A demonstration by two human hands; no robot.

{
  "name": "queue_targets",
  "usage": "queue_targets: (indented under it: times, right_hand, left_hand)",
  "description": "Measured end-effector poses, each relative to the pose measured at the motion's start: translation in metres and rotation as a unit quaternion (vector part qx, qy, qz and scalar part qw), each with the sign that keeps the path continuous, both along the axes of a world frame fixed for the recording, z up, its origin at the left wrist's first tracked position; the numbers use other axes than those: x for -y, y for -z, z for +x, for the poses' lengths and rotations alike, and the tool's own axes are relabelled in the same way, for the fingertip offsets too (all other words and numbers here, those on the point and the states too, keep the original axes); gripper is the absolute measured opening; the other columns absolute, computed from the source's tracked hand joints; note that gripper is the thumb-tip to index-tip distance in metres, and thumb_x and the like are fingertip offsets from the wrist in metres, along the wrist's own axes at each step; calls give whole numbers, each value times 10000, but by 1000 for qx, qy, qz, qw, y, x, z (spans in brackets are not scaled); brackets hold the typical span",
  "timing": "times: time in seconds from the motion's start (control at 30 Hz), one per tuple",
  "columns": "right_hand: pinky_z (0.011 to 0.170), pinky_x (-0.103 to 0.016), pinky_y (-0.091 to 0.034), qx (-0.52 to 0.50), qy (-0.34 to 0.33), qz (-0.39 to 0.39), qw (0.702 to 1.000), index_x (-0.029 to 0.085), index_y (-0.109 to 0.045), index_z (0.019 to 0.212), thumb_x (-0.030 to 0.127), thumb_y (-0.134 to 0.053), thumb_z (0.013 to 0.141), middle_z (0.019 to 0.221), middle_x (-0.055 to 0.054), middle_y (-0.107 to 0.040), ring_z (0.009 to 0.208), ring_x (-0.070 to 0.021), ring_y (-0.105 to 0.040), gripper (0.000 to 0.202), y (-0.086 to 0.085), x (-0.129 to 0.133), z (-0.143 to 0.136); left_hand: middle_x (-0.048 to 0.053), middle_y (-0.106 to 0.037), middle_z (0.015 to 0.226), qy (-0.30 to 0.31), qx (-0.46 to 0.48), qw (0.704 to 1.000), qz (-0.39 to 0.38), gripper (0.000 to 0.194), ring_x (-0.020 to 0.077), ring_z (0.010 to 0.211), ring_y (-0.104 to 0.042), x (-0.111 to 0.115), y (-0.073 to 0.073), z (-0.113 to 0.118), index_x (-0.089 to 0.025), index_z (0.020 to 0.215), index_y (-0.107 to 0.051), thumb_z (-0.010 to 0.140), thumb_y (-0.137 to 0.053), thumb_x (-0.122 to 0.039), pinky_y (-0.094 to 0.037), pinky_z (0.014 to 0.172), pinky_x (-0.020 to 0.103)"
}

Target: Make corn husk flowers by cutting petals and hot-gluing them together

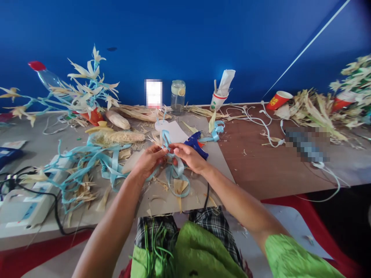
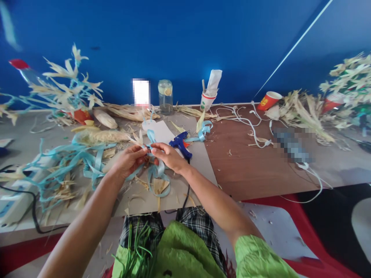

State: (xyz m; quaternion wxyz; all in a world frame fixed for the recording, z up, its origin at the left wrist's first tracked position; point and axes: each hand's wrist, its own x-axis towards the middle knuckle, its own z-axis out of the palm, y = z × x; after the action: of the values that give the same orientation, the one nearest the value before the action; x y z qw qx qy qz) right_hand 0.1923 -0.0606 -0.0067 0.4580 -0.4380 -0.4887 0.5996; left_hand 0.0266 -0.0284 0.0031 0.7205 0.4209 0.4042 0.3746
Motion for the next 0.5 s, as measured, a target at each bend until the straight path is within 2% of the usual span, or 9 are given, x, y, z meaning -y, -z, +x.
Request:
queue_targets:
  times: [0.1,0.17,0.23,0.3,0.4,0.5]
  right_hand:
    - [432,-218,-308,1,-35,-30,999,181,-623,965,562,-706,667,644,38,-581,451,-67,-427,491,0,0,-1]
    - [403,-214,-241,10,-17,-45,999,179,-612,834,549,-703,671,560,57,-530,421,-59,-385,414,2,-1,0]
    - [394,-216,-204,19,-10,-59,998,182,-577,704,556,-687,683,507,60,-499,399,-55,-355,391,4,-2,1]
    - [389,-221,-181,14,-31,-79,996,182,-564,660,578,-655,700,486,52,-506,373,-51,-318,409,5,-2,3]
    - [393,-225,-209,-19,-42,-105,993,179,-609,734,546,-644,701,560,23,-584,366,-54,-325,370,5,-3,3]
    - [478,-232,-352,-49,53,-74,995,186,-627,765,395,-667,652,655,16,-610,483,-89,-471,241,8,-6,3]
  left_hand:
    - [-18,-532,560,6,-20,1000,15,286,51,445,-400,-2,5,-1,-140,645,-589,613,-796,-334,-311,449,205]
    - [-18,-522,558,7,-36,999,28,292,53,456,-408,-2,8,-1,-137,651,-587,627,-789,-346,-316,451,198]
    - [-21,-517,566,4,-42,998,38,296,48,456,-399,-3,9,-1,-135,666,-593,631,-786,-357,-308,443,190]
    - [-19,-532,596,4,-43,998,42,299,39,449,-380,-3,9,-1,-135,687,-603,629,-785,-365,-293,432,186]
    - [-13,-562,644,3,-55,997,51,301,33,443,-361,-3,8,-1,-140,713,-618,622,-786,-372,-272,419,186]
    - [-22,-553,633,-15,-69,996,62,306,42,457,-381,-3,7,-1,-146,704,-612,607,-793,-373,-271,421,187]
